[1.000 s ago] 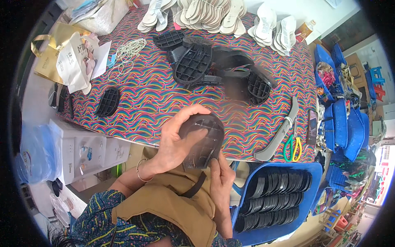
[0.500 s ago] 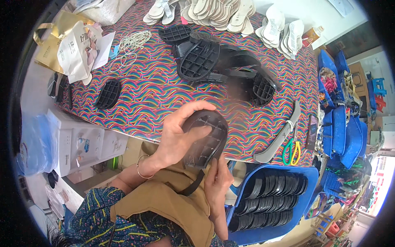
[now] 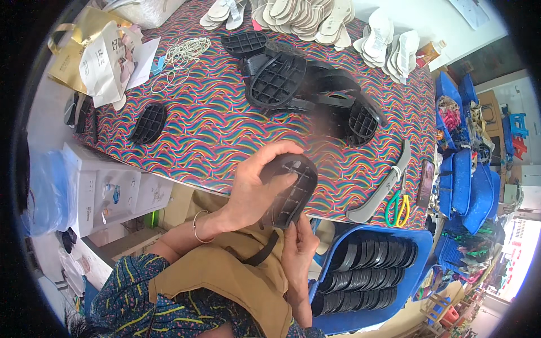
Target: The person assembles black sandals by hand at a cluttered workbench. They pick up a black sole and a strap, align the components, and press them together to form a complete sandal. The person handles the parts one at a time, turning them over to check the fit and alignment.
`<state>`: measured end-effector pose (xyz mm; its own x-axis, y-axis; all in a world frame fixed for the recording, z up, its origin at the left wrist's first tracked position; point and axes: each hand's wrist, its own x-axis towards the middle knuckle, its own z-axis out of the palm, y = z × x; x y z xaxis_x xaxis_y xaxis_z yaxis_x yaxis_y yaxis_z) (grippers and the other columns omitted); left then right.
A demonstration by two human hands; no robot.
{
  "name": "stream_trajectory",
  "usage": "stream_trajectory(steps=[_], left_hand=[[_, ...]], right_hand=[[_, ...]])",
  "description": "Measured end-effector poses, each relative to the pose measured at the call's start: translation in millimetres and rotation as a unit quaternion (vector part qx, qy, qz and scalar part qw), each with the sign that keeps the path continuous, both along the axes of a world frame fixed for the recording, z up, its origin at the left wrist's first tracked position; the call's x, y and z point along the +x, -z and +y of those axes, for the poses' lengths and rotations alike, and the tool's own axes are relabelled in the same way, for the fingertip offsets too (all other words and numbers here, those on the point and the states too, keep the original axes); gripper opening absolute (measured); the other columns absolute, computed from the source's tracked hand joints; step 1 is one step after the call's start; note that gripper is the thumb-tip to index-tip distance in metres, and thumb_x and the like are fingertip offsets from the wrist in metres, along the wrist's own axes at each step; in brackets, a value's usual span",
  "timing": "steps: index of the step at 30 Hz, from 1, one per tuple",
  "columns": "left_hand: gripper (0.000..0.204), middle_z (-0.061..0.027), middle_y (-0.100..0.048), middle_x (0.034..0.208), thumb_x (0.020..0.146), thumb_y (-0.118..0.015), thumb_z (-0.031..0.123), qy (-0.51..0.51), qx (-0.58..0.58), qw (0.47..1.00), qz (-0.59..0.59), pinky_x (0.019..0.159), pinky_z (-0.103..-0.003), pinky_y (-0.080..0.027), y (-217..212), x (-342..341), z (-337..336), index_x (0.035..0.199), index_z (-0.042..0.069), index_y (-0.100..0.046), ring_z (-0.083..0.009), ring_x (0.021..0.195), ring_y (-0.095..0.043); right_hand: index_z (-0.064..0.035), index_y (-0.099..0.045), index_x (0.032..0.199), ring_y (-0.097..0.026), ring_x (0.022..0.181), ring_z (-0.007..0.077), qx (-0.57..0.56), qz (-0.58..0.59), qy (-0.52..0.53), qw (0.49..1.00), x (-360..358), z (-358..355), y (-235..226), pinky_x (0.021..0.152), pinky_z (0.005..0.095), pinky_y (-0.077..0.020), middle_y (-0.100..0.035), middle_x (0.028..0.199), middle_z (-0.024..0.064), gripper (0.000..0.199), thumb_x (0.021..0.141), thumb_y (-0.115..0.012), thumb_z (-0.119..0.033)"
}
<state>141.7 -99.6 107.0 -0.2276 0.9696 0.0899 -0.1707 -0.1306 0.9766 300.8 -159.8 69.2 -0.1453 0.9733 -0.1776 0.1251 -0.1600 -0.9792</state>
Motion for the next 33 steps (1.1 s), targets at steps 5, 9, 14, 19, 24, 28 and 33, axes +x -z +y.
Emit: stream_trajectory(steps=[5, 9, 14, 19, 24, 28, 33], left_hand=[[0.039, -0.0100, -0.068, 0.111, 0.086, -0.067, -0.003, -0.005, 0.058, 0.997, 0.050, 0.085, -0.029, -0.054, 4, 2, -6, 0.124, 0.001, -0.059, -0.0151, 0.099, -0.067], [0.037, -0.0131, -0.069, 0.110, 0.085, -0.069, -0.004, -0.016, 0.145, 0.982, 0.122, 0.077, -0.029, -0.056, 8, 0, -5, 0.121, -0.001, -0.060, -0.0186, 0.091, -0.070], [0.026, -0.0169, -0.069, 0.108, 0.081, -0.070, -0.006, -0.041, 0.266, 0.938, 0.220, 0.069, -0.032, -0.057, 5, -2, -3, 0.107, -0.006, -0.065, -0.0252, 0.083, -0.072], [0.026, -0.0165, -0.072, 0.085, 0.074, -0.073, -0.005, 0.012, 0.298, 0.932, 0.204, 0.064, -0.036, -0.057, 0, -8, -4, 0.100, -0.004, -0.068, -0.0319, 0.078, -0.072], [0.032, -0.0174, -0.070, 0.099, 0.081, -0.069, -0.006, -0.037, 0.260, 0.954, 0.145, 0.068, -0.033, -0.056, 1, -11, -9, 0.112, -0.003, -0.064, -0.0253, 0.081, -0.071], [0.039, -0.0111, -0.062, 0.113, 0.089, -0.070, -0.002, -0.033, 0.173, 0.984, 0.004, 0.086, -0.029, -0.051, 12, -6, -9, 0.124, -0.001, -0.053, -0.0160, 0.102, -0.063], [0.038, -0.0113, -0.062, 0.114, 0.088, -0.070, -0.003, -0.050, 0.152, 0.984, -0.078, 0.087, -0.029, -0.051, 16, 2, -12, 0.123, -0.001, -0.053, -0.0163, 0.102, -0.063]], right_hand=[[0.0070, -0.048, 0.140, -0.061, 0.108, 0.0132, -0.045, 0.060, -0.025, 0.997, 4, 4, -11, 0.096, 0.0296, -0.0502, -0.064, 0.124, 0.0087, 0.040, 0.101, -0.051, 0.000], [0.0082, -0.044, 0.142, -0.061, 0.112, 0.0142, -0.063, 0.094, -0.042, 0.993, 8, 5, -12, 0.098, 0.0305, -0.0493, -0.063, 0.128, 0.0106, 0.043, 0.100, -0.050, 0.003], [0.0085, -0.039, 0.145, -0.057, 0.119, 0.0153, -0.061, 0.121, -0.052, 0.989, 7, 3, -22, 0.100, 0.0293, -0.0459, -0.059, 0.135, 0.0128, 0.050, 0.096, -0.049, 0.007], [0.0091, -0.037, 0.146, -0.054, 0.125, 0.0170, -0.071, 0.156, -0.020, 0.985, 5, -2, -27, 0.105, 0.0306, -0.0413, -0.056, 0.139, 0.0133, 0.054, 0.094, -0.051, 0.008], [0.0115, -0.026, 0.151, -0.045, 0.135, 0.0213, -0.131, 0.343, 0.002, 0.930, 8, 6, -34, 0.115, 0.0358, -0.0300, -0.049, 0.144, 0.0146, 0.060, 0.097, -0.048, -0.004], [0.0066, -0.049, 0.138, -0.060, 0.118, 0.0232, -0.098, 0.333, 0.074, 0.935, 11, 11, -7, 0.102, 0.0370, -0.0445, -0.061, 0.131, 0.0151, 0.050, 0.104, -0.046, -0.030], [0.0049, -0.059, 0.126, -0.061, 0.095, 0.0146, 0.037, 0.160, 0.060, 0.985, -16, 16, -19, 0.085, 0.0308, -0.0469, -0.067, 0.108, 0.0101, 0.046, 0.107, -0.042, -0.033]])
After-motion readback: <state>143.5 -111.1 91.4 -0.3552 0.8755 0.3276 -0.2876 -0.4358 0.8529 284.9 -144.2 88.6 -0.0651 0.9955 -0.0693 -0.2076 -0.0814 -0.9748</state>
